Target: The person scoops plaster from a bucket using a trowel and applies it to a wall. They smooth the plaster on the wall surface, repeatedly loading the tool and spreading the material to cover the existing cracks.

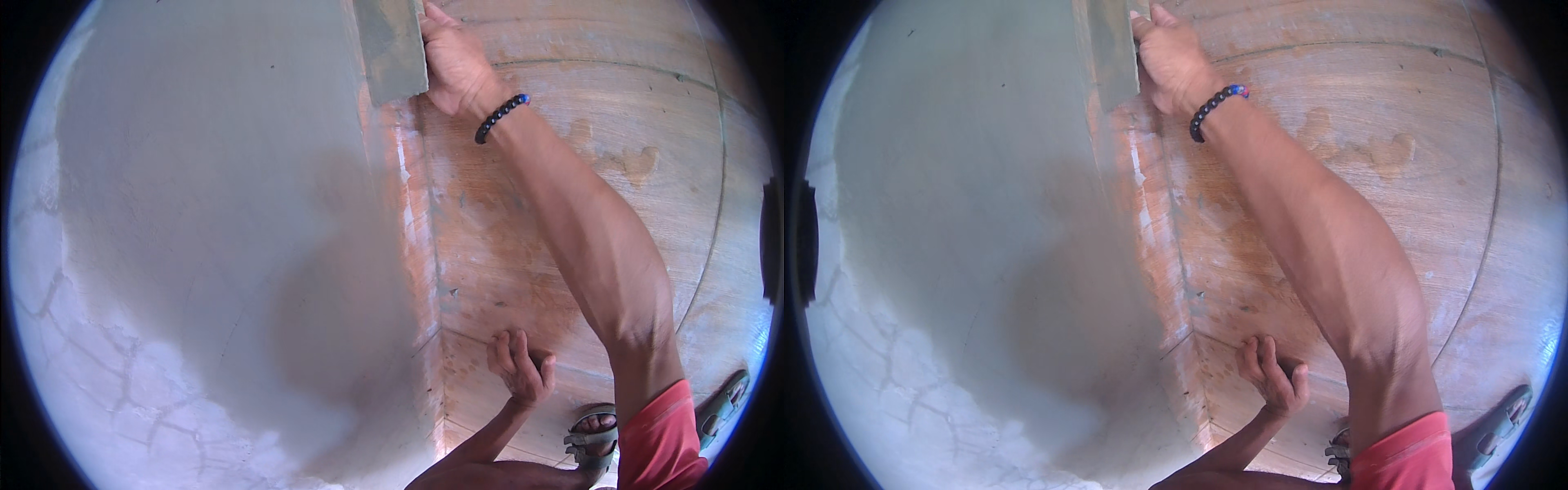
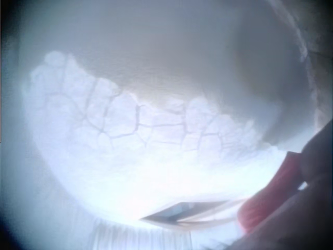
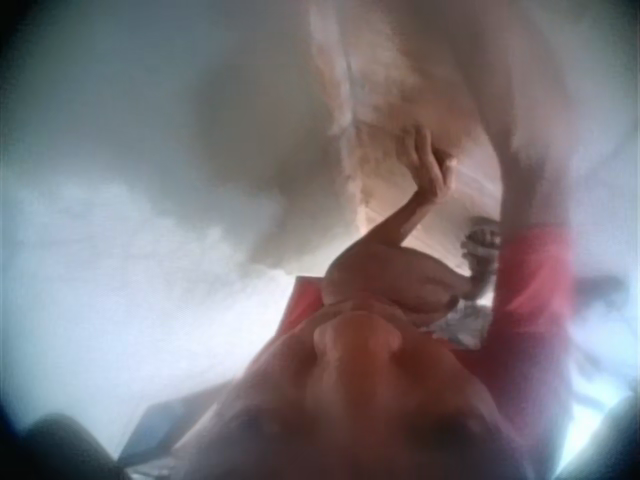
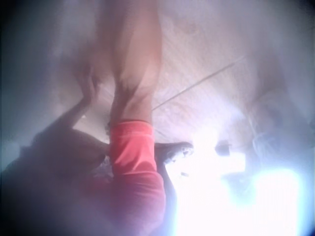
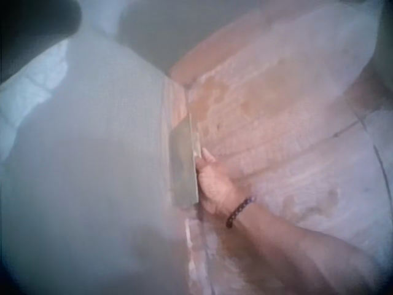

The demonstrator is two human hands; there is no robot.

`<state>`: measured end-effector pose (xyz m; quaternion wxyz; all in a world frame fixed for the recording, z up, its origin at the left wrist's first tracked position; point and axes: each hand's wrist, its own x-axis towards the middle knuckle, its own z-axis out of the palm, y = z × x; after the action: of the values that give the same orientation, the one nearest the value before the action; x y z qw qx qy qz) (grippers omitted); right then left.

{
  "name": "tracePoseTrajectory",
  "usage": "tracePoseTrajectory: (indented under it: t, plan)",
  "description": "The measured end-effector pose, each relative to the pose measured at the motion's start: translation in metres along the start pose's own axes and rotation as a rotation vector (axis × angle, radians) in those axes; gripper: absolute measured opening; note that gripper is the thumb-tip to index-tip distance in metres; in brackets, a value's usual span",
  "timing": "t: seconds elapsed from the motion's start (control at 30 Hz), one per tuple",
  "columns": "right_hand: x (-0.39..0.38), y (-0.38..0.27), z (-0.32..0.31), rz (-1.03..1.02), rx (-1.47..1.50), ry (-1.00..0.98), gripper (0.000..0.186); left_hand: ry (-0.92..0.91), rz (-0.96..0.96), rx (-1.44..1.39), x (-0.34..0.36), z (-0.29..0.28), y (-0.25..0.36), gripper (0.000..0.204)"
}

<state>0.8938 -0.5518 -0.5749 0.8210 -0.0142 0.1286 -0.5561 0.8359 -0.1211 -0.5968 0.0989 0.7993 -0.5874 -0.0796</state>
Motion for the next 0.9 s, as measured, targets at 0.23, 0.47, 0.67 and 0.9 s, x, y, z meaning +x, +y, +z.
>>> tracePoseTrajectory:
  t: [0.23,0.47,0.67,0.9]
  plan:
    - [-0.014,0.005,0.005,-0.036,-0.106,0.006,0.036,0.000,0.001,-0.006,0.002,-0.001,0.002,0.064]
    - [-0.017,0.015,0.006,0.052,-0.100,0.077,0.034,-0.025,0.025,0.008,0.000,-0.001,-0.001,0.068]
    - [-0.024,0.025,0.001,-0.087,-0.171,0.047,0.038,0.001,0.012,0.007,0.002,0.000,0.002,0.066]
    - [-0.065,0.044,-0.009,-0.141,-0.334,0.070,0.042,-0.001,0.020,0.017,0.001,0.001,0.001,0.067]
